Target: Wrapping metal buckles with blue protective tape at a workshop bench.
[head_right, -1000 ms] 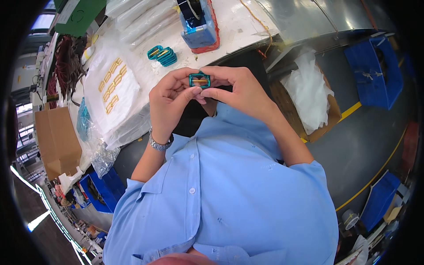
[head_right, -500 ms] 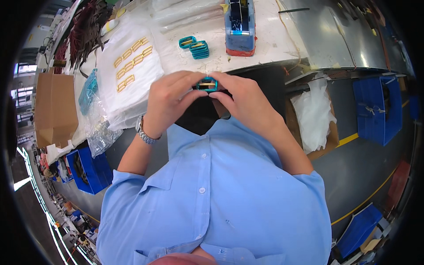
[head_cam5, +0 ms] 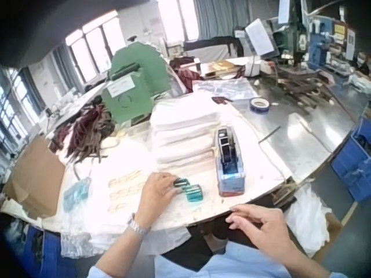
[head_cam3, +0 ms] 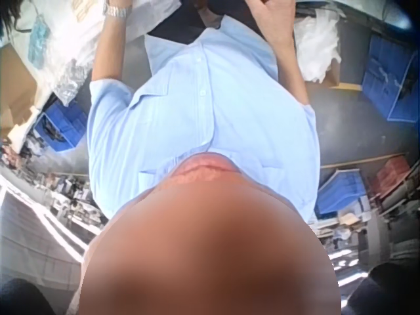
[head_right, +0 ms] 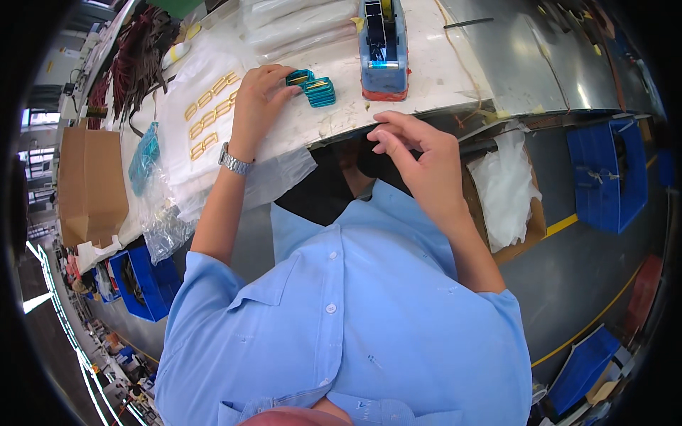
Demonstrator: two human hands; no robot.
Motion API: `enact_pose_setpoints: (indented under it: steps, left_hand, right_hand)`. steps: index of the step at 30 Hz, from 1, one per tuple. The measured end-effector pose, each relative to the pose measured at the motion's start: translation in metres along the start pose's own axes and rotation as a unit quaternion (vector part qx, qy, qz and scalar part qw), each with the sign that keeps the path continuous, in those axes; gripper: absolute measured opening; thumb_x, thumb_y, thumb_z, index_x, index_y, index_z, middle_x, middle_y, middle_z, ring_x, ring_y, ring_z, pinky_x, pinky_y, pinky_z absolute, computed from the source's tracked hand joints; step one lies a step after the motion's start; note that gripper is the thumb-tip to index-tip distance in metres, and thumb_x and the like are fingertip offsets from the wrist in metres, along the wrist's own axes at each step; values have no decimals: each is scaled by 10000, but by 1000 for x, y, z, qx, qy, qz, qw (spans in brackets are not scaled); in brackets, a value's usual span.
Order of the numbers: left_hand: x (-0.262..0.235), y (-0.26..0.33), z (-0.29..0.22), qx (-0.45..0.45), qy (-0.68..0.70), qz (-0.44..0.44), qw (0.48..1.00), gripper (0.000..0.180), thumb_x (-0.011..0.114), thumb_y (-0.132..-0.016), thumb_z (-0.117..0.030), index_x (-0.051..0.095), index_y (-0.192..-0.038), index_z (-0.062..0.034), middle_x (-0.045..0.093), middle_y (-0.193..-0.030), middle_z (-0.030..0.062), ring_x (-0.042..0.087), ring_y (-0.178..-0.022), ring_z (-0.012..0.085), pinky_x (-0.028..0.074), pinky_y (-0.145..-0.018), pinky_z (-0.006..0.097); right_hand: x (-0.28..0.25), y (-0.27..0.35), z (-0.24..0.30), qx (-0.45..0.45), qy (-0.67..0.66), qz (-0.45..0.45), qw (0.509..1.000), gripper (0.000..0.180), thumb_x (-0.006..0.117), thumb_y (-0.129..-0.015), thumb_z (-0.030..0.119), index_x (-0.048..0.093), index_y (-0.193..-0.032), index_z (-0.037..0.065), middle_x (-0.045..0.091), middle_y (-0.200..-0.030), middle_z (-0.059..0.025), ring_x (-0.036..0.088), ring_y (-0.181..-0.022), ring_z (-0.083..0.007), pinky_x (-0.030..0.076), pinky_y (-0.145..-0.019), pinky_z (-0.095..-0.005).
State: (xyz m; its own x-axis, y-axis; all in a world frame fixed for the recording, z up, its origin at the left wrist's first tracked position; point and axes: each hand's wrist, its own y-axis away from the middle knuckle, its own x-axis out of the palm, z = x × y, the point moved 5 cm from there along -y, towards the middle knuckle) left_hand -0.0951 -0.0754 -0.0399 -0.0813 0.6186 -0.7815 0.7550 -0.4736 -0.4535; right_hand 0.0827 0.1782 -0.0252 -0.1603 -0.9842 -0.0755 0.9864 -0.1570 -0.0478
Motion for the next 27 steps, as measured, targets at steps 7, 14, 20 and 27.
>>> enact_pose_setpoints:
  steps: [7,14,20,27]
  left_hand:
    - [-17,-3,-25,2,-38,10,999,428,837,-882,-154,749,-1297,-94,738,-1264,133,655,-1185,336,522,-1035,437]
    - [-43,-20,-88,80,-38,-37,995,457,763,-920,-62,698,-1370,-107,736,-1275,143,646,-1252,353,534,-1036,446]
    - [-6,-65,-131,243,-31,-66,967,455,647,-982,14,667,-1414,-128,752,-1263,123,607,-1367,345,538,-1033,441]
    - [4,-81,-140,281,-82,-31,956,405,602,-982,-17,638,-1385,-28,722,-1282,181,607,-1342,382,483,-1109,464]
  right_hand:
    - [-39,-60,26,-192,138,-147,961,330,725,-1040,255,780,-1188,-35,796,-1029,-102,714,-785,-149,547,-712,-297]
    - [-23,-106,16,-42,216,-59,974,404,790,-972,383,825,-999,-19,756,-812,-83,666,-746,-135,514,-696,-294]
    - [-24,-94,18,-29,13,-50,998,256,813,-971,228,799,-1020,-22,746,-890,-22,613,-798,-54,466,-717,-229]
    - [1,28,-52,134,-82,-42,987,111,759,-1011,95,732,-951,6,665,-872,43,566,-802,-11,464,-739,-197]
